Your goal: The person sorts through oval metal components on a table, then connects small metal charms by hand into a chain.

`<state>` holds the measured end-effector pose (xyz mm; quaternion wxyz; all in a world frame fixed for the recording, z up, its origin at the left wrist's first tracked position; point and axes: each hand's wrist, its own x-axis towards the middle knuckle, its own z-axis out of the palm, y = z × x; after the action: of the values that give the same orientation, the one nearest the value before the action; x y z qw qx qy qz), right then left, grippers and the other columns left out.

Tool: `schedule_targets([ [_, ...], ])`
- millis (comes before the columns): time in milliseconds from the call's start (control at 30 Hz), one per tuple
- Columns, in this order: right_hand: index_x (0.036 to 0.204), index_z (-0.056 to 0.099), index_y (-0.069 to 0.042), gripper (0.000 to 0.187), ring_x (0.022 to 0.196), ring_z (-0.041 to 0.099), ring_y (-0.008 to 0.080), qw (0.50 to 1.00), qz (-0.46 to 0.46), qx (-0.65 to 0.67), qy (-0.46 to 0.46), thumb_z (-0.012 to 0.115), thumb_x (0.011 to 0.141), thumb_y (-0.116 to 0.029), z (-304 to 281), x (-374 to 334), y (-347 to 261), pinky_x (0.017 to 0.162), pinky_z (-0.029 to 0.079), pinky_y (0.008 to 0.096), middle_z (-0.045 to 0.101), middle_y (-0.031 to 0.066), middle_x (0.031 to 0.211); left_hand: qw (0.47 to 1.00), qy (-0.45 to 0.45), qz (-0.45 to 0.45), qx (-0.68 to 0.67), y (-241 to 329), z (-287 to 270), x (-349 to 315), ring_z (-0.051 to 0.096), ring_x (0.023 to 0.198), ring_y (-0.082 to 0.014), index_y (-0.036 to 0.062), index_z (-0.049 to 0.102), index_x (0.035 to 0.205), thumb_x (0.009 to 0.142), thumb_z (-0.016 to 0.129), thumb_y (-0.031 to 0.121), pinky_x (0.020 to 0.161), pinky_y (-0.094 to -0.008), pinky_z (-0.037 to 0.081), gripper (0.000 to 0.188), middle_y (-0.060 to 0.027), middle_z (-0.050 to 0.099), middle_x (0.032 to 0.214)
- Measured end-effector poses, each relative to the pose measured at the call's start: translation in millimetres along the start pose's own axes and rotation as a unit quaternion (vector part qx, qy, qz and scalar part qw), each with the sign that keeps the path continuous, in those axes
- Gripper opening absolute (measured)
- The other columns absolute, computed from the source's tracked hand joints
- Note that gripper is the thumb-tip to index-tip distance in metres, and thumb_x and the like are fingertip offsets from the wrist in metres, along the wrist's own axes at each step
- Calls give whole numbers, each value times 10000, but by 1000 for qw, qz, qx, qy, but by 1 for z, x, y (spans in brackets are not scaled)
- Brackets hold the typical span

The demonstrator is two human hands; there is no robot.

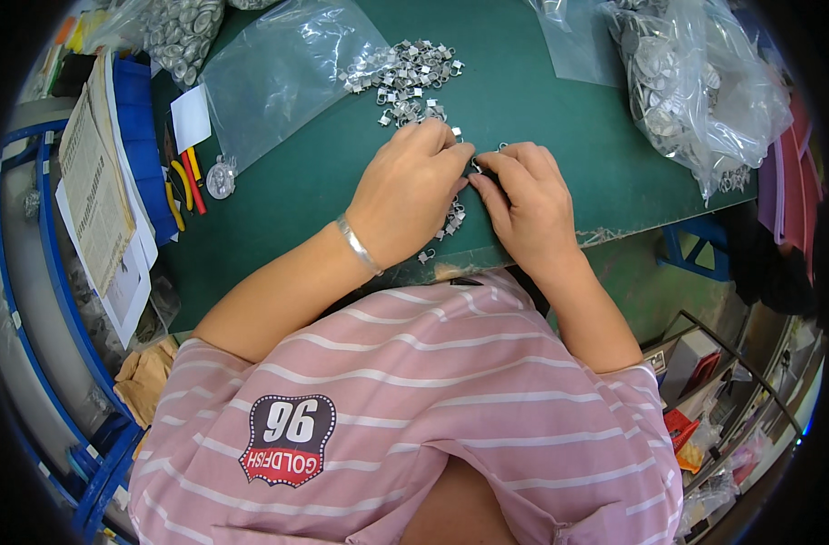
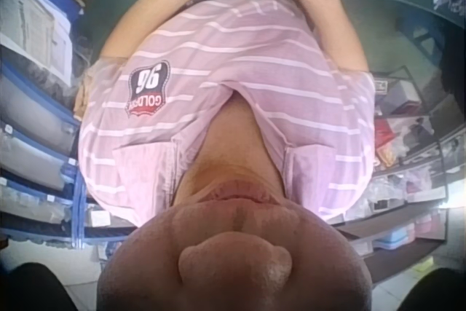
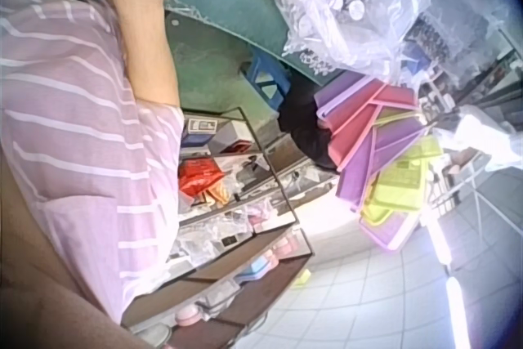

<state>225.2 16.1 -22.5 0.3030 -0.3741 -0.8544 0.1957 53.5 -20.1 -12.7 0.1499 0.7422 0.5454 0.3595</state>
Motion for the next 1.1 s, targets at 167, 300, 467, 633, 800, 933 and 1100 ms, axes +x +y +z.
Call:
schedule_targets([
  [167, 908, 643, -19, 158, 804, 587, 288, 999, 1, 46, -9, 709, 766, -32, -5, -6, 4, 687, 493, 368, 608, 102, 886, 999, -29, 16, 0, -10, 5, -5, 609, 754, -266, 6, 641, 880, 720, 703, -46, 684, -329, 504, 179, -95, 609, 852],
  [300, 945, 661, -21, 185, 802, 591, 294, 977, 4, 195, -85, 698, 764, -7, -14, -12, -3, 682, 492, 365, 614, 109, 877, 984, -51, -81, -149, -3, -11, -7, 626, 718, -237, 9, 640, 882, 739, 688, -46, 667, -319, 510, 160, -94, 634, 870],
  [467, 951, 665, -29, 212, 814, 558, 305, 1000, -14, 16, 4, 689, 746, 16, -14, 9, 13, 713, 471, 381, 589, 120, 909, 977, -144, -13, -155, -8, -23, -8, 630, 729, -250, 11, 647, 902, 744, 693, -22, 670, -320, 507, 168, -99, 641, 866],
  [633, 930, 648, -20, 201, 840, 552, 310, 1000, 1, 0, -13, 698, 738, 9, -11, 10, 25, 746, 464, 390, 589, 118, 941, 999, -21, 14, -34, 0, 1, 11, 591, 828, -276, 31, 662, 946, 730, 719, 17, 732, -356, 486, 223, -94, 605, 900],
  [800, 913, 642, -14, 192, 855, 559, 308, 998, 53, 12, 23, 711, 735, -4, -15, 5, 17, 759, 467, 382, 597, 119, 949, 995, -44, 29, 86, -3, 22, 15, 557, 826, -260, 75, 666, 909, 708, 737, 66, 713, -363, 434, 213, -49, 577, 904],
  [933, 897, 642, -7, 180, 864, 568, 301, 999, 31, -10, 7, 720, 734, -11, -20, 2, 22, 759, 469, 384, 613, 117, 952, 997, -16, 34, 72, -4, 24, 15, 575, 799, -239, 79, 665, 834, 716, 736, 68, 702, -364, 440, 139, -43, 602, 845],
  [1100, 876, 638, -9, 158, 799, 609, 272, 998, 25, 43, 29, 723, 744, 7, -17, -2, 21, 712, 493, 349, 635, 109, 910, 997, 32, 2, -72, -4, 15, 11, 644, 744, -240, 47, 671, 857, 748, 741, 47, 668, -335, 502, 130, -69, 668, 809],
])
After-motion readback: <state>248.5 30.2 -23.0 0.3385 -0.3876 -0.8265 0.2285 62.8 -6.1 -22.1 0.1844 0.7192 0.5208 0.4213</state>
